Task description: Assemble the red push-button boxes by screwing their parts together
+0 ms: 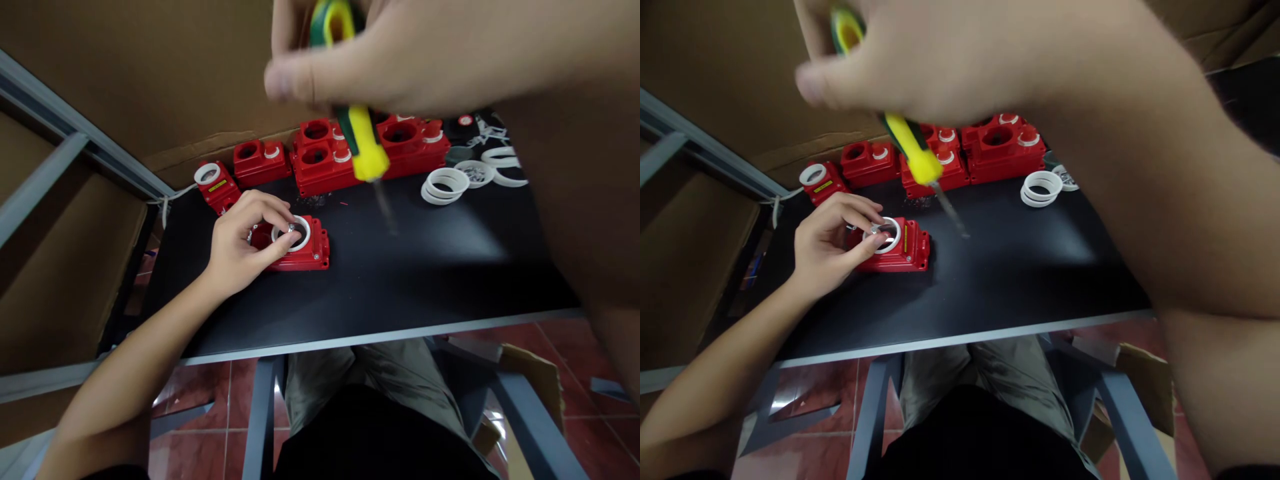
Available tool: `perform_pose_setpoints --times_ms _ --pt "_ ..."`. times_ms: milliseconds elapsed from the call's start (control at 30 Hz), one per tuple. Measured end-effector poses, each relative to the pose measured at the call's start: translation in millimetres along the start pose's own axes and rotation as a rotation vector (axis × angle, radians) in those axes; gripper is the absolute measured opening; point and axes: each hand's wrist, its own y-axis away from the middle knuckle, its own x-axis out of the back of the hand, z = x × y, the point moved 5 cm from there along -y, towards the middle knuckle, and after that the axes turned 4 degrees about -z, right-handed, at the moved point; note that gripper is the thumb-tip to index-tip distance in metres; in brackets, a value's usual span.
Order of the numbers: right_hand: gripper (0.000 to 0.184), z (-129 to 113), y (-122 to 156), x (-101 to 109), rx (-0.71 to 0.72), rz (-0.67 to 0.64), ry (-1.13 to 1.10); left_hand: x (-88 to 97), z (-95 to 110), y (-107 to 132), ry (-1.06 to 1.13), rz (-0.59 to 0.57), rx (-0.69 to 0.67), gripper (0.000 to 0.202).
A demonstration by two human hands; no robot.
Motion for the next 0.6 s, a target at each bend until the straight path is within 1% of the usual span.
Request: perform_pose_setpoints --times_ms 100,167,200,300,367,467,533,567,600 --pt "0.035 2.9 -0.7 -15.0 -0.027 -0.014 -0.024 1.6 -3.7 0.4 -0.019 0.077 -0.058 0.047" --pt "0.033 8.9 -3.3 -26.2 -0.06 -0.052 -0.004 2.1 -4.6 0.6 -0.032 0.097 -0.074 0.044" --pt "0.032 11.7 -5.8 -33.0 -0.08 -0.104 0.042 2.1 -4.5 0.9 -0.036 0.098 -0.078 0.042" --pt "0.037 16.6 -15.5 -53.2 -0.145 -0.311 0.273 2.7 -3.3 2.0 -0.038 0.089 -0.096 0.037" --pt "0.037 16.0 -21.0 -60.1 -0.175 -0.383 0.377 3.8 -3.2 2.3 -0.04 0.077 -0.101 0.035" --pt "0.04 14.4 -22.1 -56.0 -0.185 -0.38 0.394 6.2 -5.8 0.1 -0.058 0.023 -0.081 0.042" --pt "0.041 18.0 -14.8 -43.9 -0.194 -0.346 0.359 5.8 -9.9 -2.7 -0.073 -0.07 -0.04 0.053" --pt "0.038 21.9 -8.7 -35.0 -0.216 -0.309 0.33 4.6 -12.4 -3.9 -0.071 -0.131 -0.017 0.059" --pt "0.035 28.5 -0.3 -25.5 -0.271 -0.277 0.317 2.7 -14.7 -4.9 -0.064 -0.198 0.009 0.063"
